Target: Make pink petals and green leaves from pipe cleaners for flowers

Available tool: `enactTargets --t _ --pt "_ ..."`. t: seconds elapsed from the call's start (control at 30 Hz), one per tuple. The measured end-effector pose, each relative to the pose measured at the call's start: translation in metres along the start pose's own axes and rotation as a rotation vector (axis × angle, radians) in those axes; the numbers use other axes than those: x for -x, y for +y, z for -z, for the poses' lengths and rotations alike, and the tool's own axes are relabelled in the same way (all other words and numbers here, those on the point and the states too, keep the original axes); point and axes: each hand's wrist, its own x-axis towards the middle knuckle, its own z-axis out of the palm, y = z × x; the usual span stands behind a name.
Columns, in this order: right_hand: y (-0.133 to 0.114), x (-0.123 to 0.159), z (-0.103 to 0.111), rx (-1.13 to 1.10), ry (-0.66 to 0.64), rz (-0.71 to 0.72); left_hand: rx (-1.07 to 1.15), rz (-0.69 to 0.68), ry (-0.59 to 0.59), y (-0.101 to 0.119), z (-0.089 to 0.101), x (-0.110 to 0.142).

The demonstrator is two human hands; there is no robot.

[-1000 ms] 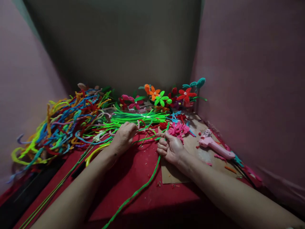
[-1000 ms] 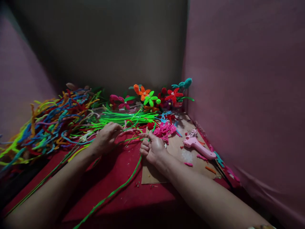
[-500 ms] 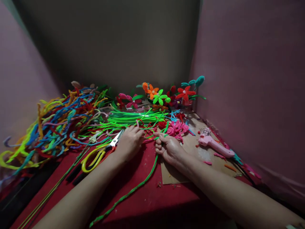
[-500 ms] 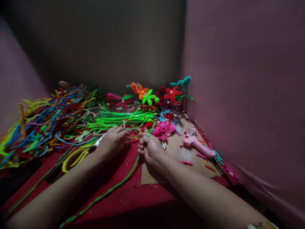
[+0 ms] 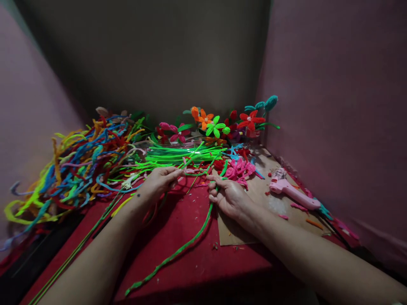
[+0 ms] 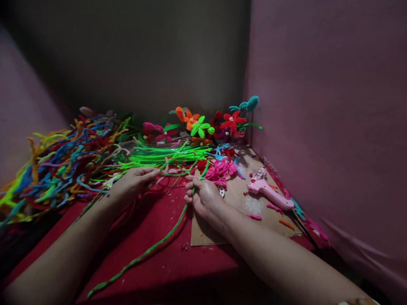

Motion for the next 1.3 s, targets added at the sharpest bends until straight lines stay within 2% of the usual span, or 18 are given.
enactTargets --t 0.13,0.3,0.37,0.43,0.57,0.63,0.77,0.87,0.97,1.13,1.3 --pt "0.000 0.000 0.001 -0.009 -0.025 -0.019 0.208 -0.122 0.054 0.001 0.007 -0.001" --pt "-0.002 0.004 -0.002 0.000 -0.019 -0.037 0.510 -0.311 0.193 0.014 0.014 0.001" --pt "-0.003 0.006 -0.003 -0.006 -0.027 -0.035 0.575 -0.336 0.187 0.020 0.014 0.004" --pt "-0.004 0.008 -0.003 -0.022 -0.067 -0.025 0.503 -0.255 0.088 0.023 0.010 0.008" --pt "-0.005 0.006 -0.005 -0.049 -0.159 0.042 0.159 -0.030 -0.189 0.023 -0.009 0.017" --pt "-0.005 0.005 -0.007 -0.071 -0.155 0.118 0.054 0.001 -0.265 0.020 -0.021 0.019" --pt "-0.007 0.003 -0.012 -0.118 -0.151 0.235 -0.050 -0.020 -0.334 0.014 -0.040 0.021" --pt "-0.009 0.002 -0.013 -0.126 -0.150 0.262 -0.055 -0.016 -0.375 0.010 -0.047 0.022" --pt "-0.011 0.002 -0.013 -0.126 -0.143 0.287 -0.007 0.052 -0.434 0.010 -0.050 0.024" --pt "-0.015 0.004 -0.014 -0.134 -0.106 0.265 0.148 0.124 -0.549 0.014 -0.053 0.031" --pt "-0.021 0.005 -0.012 -0.144 -0.123 0.247 0.186 0.160 -0.657 0.014 -0.054 0.034"
